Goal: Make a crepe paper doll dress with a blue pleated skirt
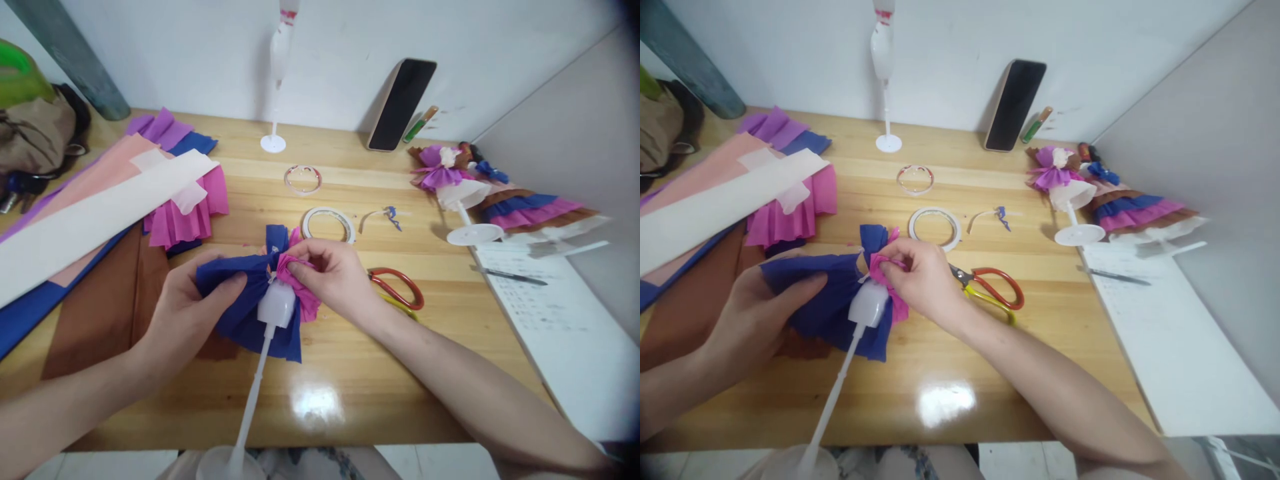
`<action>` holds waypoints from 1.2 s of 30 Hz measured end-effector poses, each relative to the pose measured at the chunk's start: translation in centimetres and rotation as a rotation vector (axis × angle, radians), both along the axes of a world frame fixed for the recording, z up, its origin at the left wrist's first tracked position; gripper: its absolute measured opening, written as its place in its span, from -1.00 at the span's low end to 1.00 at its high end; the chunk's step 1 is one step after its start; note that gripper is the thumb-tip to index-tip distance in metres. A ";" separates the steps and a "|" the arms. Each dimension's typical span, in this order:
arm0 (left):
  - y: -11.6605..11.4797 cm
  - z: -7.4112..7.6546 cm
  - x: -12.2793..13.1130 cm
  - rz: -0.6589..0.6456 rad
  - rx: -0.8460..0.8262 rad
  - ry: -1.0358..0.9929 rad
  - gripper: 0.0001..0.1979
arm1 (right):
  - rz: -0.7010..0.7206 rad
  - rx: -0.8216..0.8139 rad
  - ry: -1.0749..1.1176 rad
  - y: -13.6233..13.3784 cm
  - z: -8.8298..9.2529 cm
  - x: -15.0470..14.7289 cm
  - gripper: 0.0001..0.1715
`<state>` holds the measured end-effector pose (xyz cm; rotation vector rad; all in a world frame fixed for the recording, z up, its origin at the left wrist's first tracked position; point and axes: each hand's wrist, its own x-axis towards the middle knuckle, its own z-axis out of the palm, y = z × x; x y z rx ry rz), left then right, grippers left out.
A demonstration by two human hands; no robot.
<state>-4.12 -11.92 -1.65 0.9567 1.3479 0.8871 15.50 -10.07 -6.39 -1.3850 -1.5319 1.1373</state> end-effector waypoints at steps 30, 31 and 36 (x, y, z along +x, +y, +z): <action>-1.3 -4.2 -1.1 -0.709 1.344 0.678 -0.50 | -0.021 0.028 -0.039 0.6 0.3 -0.7 -0.85; -1.4 -4.2 -1.2 -0.721 1.355 0.697 -0.52 | -0.018 0.028 -0.043 0.6 0.3 -0.7 -0.85; -1.3 -4.3 -1.3 -0.766 1.460 0.818 -0.63 | 0.051 0.056 -0.058 0.8 0.6 -0.3 -0.83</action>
